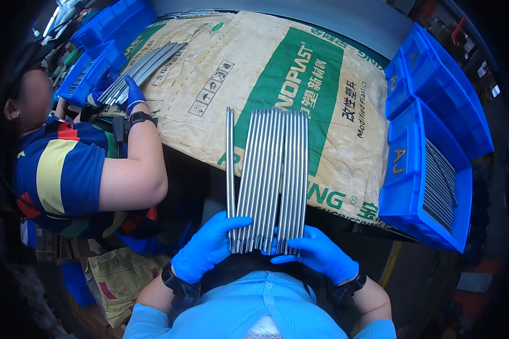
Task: The person gathers metal rods, aligns them into a bundle by tapping them on the table, and places them into a blue plastic bin. They then repeat the process with a second bundle of rods.
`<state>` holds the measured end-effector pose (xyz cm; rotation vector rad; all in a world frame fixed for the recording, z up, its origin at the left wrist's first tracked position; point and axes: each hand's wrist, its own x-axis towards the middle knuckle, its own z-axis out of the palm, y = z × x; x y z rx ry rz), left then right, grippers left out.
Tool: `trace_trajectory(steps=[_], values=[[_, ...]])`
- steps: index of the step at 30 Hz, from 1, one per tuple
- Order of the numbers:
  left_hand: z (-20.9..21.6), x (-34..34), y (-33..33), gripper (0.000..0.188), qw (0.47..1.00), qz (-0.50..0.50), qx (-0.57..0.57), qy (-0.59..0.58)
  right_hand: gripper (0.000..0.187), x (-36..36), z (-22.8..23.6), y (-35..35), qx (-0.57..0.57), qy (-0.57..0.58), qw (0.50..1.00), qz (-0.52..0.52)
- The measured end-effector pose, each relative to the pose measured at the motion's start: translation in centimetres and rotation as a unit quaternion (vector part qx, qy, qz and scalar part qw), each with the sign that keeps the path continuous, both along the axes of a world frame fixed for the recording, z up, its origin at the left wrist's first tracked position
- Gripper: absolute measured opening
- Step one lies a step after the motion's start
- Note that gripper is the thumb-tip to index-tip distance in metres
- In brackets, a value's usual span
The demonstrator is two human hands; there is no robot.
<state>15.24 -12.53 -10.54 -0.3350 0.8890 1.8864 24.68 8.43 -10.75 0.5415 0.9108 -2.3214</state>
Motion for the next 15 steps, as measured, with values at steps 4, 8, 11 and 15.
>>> trace_trajectory(steps=[4,8,11,15], values=[[-0.22,-0.12,-0.11,0.037,1.000,0.001,0.000,-0.009,0.043,0.21,-0.36,0.06,-0.012,0.008,1.000,0.002],[-0.06,0.00,0.00,0.037,1.000,0.006,-0.008,-0.013,0.041,0.39,-0.36,-0.23,0.041,0.012,0.999,0.008],[-0.03,0.00,0.04,0.036,1.000,0.009,-0.013,-0.014,0.041,0.32,-0.35,-0.36,0.059,0.010,0.998,0.009],[-0.29,0.00,0.05,0.036,1.000,0.010,-0.014,-0.017,0.040,0.21,-0.34,-0.45,0.080,0.005,0.997,0.010]])
